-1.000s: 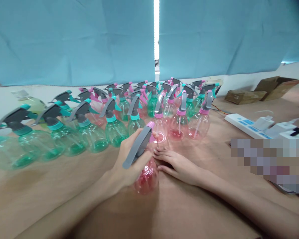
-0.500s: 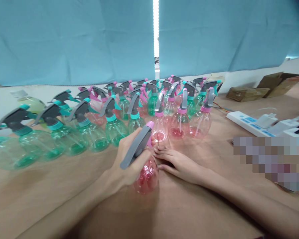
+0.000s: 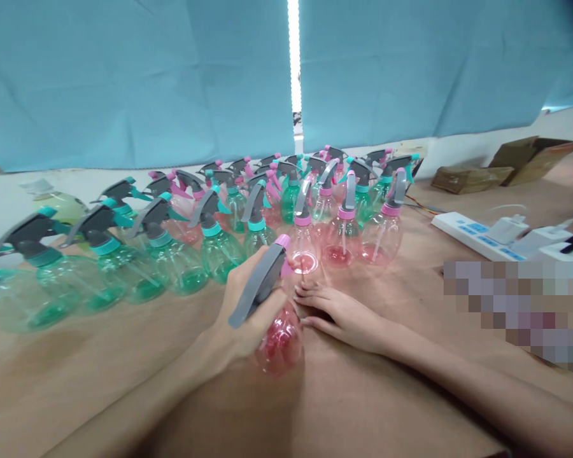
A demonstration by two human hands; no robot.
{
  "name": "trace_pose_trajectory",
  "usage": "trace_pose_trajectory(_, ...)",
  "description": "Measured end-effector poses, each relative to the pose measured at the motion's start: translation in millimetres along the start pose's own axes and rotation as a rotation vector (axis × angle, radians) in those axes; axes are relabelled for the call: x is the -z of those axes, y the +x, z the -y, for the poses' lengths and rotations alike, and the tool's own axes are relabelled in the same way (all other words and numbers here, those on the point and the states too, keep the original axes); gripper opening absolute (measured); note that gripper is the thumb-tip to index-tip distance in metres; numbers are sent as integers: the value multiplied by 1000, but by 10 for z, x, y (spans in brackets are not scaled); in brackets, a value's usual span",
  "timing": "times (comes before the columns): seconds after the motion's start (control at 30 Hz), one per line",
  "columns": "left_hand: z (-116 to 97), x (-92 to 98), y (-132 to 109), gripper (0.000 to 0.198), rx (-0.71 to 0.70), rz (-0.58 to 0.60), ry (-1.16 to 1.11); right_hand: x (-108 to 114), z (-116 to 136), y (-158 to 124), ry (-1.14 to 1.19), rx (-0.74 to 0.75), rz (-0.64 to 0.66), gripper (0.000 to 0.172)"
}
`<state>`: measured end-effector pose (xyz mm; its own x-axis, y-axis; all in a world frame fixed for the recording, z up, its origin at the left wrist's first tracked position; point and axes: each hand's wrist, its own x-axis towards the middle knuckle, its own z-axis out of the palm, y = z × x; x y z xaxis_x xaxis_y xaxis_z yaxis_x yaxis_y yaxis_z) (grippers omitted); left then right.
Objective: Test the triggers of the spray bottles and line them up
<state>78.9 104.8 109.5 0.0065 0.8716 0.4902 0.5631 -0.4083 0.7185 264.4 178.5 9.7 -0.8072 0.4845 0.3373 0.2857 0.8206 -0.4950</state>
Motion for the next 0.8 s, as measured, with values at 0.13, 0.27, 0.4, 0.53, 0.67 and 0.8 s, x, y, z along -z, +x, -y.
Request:
trace_pose_trajectory(0.13, -37, -9, 13, 8, -44, -11, 14, 4, 2, 1, 6, 1, -2, 39)
trace_pose_trajectory(0.27, -31, -9, -1, 8, -38, 19, 6, 8, 1, 2, 5, 4, 0, 40)
trace_pose_trajectory(0.4, -26, -8, -13, 12, -25, 37, -17, 9, -4, 5, 4, 8, 5, 40)
trace_pose_trajectory(0.53, -28, -17, -2, 12, -37, 39, -27, 12, -5, 6, 4, 15, 2, 39)
trace_pose_trajectory(0.67, -11, -26, 2, 10, -47, 36, -22, 17, 0, 4, 11, 9, 2, 39)
trace_pose_trajectory(0.8, 6, -21, -5, 10, -36, 34, -14, 20, 4, 3, 8, 5, 12, 40)
